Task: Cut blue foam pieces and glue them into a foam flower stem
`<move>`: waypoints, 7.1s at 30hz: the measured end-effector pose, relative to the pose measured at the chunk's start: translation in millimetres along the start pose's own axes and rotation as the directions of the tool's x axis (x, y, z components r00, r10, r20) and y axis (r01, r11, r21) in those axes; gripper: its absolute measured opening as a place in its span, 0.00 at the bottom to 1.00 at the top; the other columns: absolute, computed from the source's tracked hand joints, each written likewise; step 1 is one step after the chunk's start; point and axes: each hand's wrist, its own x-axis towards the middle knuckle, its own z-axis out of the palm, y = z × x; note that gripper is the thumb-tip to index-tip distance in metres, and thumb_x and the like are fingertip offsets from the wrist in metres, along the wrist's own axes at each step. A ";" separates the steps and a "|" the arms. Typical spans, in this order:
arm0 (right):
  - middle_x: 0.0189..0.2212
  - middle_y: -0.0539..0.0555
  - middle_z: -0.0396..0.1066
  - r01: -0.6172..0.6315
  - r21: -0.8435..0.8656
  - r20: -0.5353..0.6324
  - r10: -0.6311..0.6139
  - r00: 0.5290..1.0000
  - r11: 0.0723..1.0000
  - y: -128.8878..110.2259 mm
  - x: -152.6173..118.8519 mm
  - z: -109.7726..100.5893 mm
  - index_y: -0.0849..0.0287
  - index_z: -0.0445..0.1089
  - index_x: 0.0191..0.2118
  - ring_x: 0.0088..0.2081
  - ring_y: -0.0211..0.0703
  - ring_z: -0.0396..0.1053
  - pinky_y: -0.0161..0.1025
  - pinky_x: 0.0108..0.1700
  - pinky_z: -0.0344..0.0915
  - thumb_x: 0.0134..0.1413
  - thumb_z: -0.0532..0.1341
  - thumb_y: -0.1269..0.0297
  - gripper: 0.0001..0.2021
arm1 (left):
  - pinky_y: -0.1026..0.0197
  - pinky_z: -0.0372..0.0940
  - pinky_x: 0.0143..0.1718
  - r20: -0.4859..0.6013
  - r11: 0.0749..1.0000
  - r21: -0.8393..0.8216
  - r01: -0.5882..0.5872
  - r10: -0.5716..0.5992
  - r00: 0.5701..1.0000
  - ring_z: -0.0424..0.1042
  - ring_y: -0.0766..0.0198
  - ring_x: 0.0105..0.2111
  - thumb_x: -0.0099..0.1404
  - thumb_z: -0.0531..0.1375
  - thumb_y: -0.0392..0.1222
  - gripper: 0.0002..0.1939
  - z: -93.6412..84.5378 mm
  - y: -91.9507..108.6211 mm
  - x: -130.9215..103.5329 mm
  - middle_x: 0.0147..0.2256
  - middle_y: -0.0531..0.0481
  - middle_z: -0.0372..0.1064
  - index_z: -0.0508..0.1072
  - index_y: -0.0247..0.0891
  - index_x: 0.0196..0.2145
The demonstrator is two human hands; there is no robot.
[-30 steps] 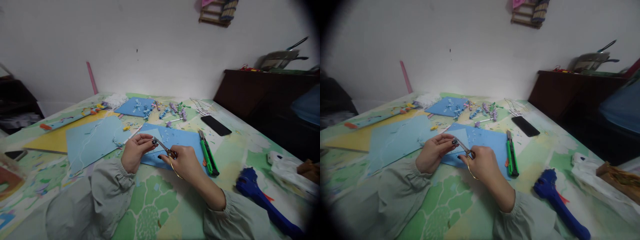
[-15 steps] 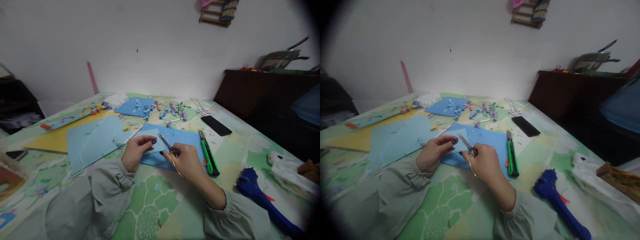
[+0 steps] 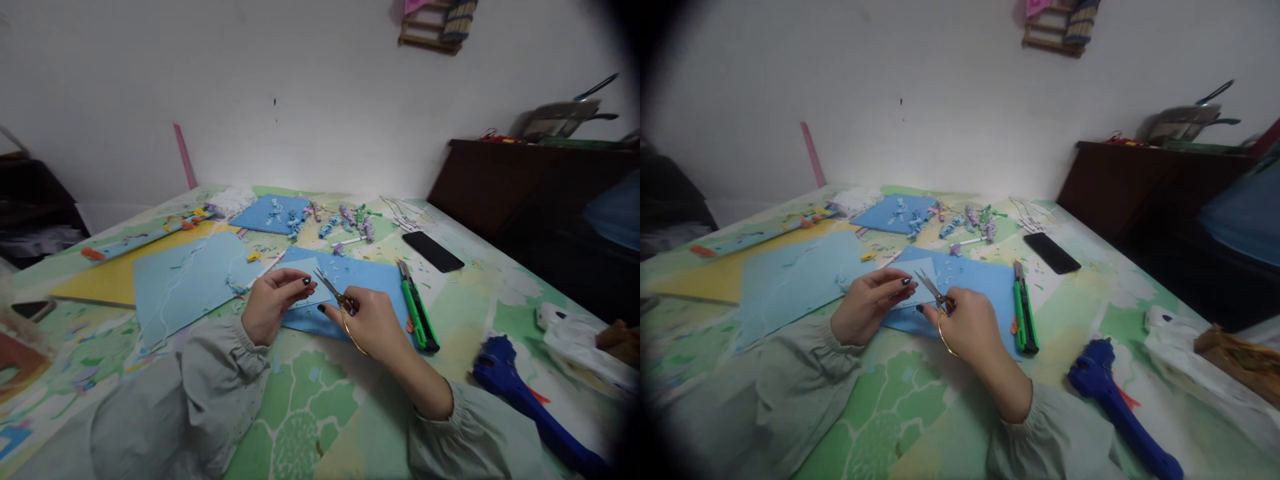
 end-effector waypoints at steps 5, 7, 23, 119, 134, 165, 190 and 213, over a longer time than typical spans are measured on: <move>0.19 0.48 0.65 0.022 -0.021 0.016 -0.022 1.000 1.000 -1.0 0.0 -0.8 0.59 0.63 0.22 0.22 0.35 0.56 0.33 0.25 0.44 0.48 0.61 0.48 0.18 | 0.62 0.67 0.35 0.029 0.981 0.177 -0.077 0.073 0.997 0.74 0.64 0.28 0.47 0.69 0.39 0.19 -3.5 -5.6 4.6 0.25 0.51 0.75 0.70 0.34 0.37; 0.20 0.49 0.65 0.032 -0.052 0.010 -0.031 0.999 0.998 -0.7 -0.4 -0.6 0.59 0.63 0.22 0.22 0.36 0.57 0.34 0.25 0.44 0.47 0.61 0.48 0.18 | 0.62 0.67 0.36 0.058 0.971 0.220 -0.097 0.086 0.995 0.74 0.64 0.29 0.48 0.69 0.40 0.17 -3.8 -5.5 4.2 0.25 0.50 0.75 0.70 0.34 0.35; 0.23 0.51 0.67 0.079 -0.125 -0.006 -0.080 0.997 0.989 -0.5 -2.5 0.3 0.59 0.66 0.25 0.26 0.39 0.61 0.34 0.28 0.46 0.49 0.61 0.50 0.16 | 0.60 0.67 0.38 0.115 0.961 0.272 -0.055 0.024 0.993 0.76 0.60 0.31 0.46 0.69 0.40 0.18 2.9 -1.6 -2.9 0.27 0.48 0.76 0.70 0.33 0.34; 0.16 0.46 0.60 0.036 0.032 0.063 -0.038 0.997 0.999 -0.8 -1.8 -1.2 0.60 0.61 0.19 0.20 0.33 0.50 0.33 0.24 0.43 0.48 0.62 0.50 0.19 | 0.62 0.68 0.33 0.094 0.963 0.233 -0.135 0.115 0.989 0.73 0.66 0.26 0.47 0.68 0.37 0.15 -0.4 -5.6 3.5 0.22 0.53 0.73 0.67 0.34 0.32; 0.16 0.47 0.61 0.066 0.011 0.040 -0.067 0.997 0.998 -0.6 -1.9 -0.8 0.60 0.64 0.19 0.20 0.33 0.52 0.33 0.24 0.45 0.48 0.62 0.51 0.19 | 0.65 0.64 0.31 0.097 0.953 0.271 -0.136 0.113 0.989 0.71 0.67 0.27 0.45 0.68 0.36 0.20 -0.2 -3.2 2.0 0.24 0.54 0.72 0.66 0.35 0.36; 0.16 0.47 0.63 0.055 0.003 0.085 -0.055 0.995 0.998 -1.7 -2.4 -3.1 0.60 0.64 0.19 0.20 0.33 0.54 0.33 0.24 0.44 0.48 0.62 0.51 0.18 | 0.62 0.68 0.36 0.050 0.969 0.163 -0.188 0.183 0.982 0.71 0.68 0.28 0.45 0.66 0.32 0.23 0.5 -5.9 4.2 0.26 0.57 0.67 0.62 0.35 0.39; 0.15 0.47 0.61 0.049 0.018 0.111 -0.051 0.992 0.999 0.9 -1.6 -2.2 0.60 0.62 0.19 0.20 0.33 0.52 0.33 0.24 0.45 0.47 0.63 0.51 0.19 | 0.68 0.64 0.33 0.005 0.923 0.243 -0.300 0.308 0.951 0.66 0.73 0.27 0.47 0.65 0.32 0.22 -2.9 -7.8 6.1 0.27 0.57 0.62 0.64 0.35 0.40; 0.13 0.44 0.48 -0.002 0.213 0.151 -0.031 0.988 0.977 -0.3 2.0 -0.9 0.61 0.55 0.15 0.21 0.32 0.44 0.32 0.22 0.42 0.45 0.60 0.45 0.25 | 0.61 0.68 0.36 0.016 0.994 0.022 -0.109 0.109 0.994 0.71 0.67 0.28 0.46 0.68 0.33 0.23 3.5 -6.1 0.6 0.27 0.55 0.67 0.63 0.33 0.38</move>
